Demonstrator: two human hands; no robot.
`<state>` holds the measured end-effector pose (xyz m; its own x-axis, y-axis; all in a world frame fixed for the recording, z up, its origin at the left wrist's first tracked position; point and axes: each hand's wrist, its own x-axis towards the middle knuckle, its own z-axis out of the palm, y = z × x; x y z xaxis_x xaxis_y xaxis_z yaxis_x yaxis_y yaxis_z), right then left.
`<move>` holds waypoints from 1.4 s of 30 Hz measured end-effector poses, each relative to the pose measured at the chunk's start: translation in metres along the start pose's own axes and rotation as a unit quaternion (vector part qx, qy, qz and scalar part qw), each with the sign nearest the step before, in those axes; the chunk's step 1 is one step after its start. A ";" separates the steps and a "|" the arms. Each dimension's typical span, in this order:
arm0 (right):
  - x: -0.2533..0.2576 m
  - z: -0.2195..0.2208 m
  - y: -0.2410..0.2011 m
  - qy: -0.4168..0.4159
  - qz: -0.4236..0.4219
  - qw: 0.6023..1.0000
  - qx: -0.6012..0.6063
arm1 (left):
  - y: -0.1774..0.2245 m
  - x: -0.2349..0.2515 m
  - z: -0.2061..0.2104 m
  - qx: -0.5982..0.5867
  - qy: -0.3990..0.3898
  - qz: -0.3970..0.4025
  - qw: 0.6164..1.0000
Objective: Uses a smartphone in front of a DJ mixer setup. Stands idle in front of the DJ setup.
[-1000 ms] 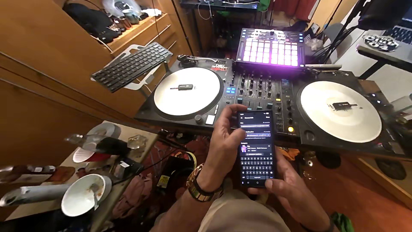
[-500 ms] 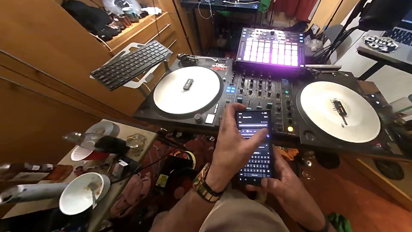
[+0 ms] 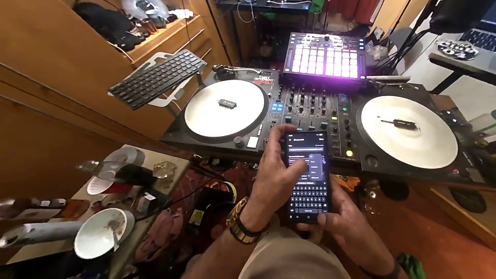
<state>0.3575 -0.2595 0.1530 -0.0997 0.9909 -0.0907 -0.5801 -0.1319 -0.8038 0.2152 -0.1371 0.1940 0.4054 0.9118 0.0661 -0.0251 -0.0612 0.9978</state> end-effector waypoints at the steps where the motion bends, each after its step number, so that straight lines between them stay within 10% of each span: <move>1: 0.000 -0.001 0.000 -0.004 0.000 1.000 0.000 | 0.000 0.000 0.000 0.000 -0.001 0.000 1.000; 28: 0.001 0.000 -0.005 -0.036 0.000 0.999 0.014 | 0.006 0.006 -0.008 -0.045 -0.027 0.016 0.998; 42: 0.001 -0.002 0.003 -0.045 0.010 0.999 -0.014 | 0.014 0.026 -0.005 0.329 0.051 0.083 0.939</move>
<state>0.3568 -0.2591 0.1492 -0.1847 0.9813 -0.0548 -0.5540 -0.1500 -0.8189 0.2207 -0.1127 0.2098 0.3550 0.8999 0.2533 0.5035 -0.4123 0.7592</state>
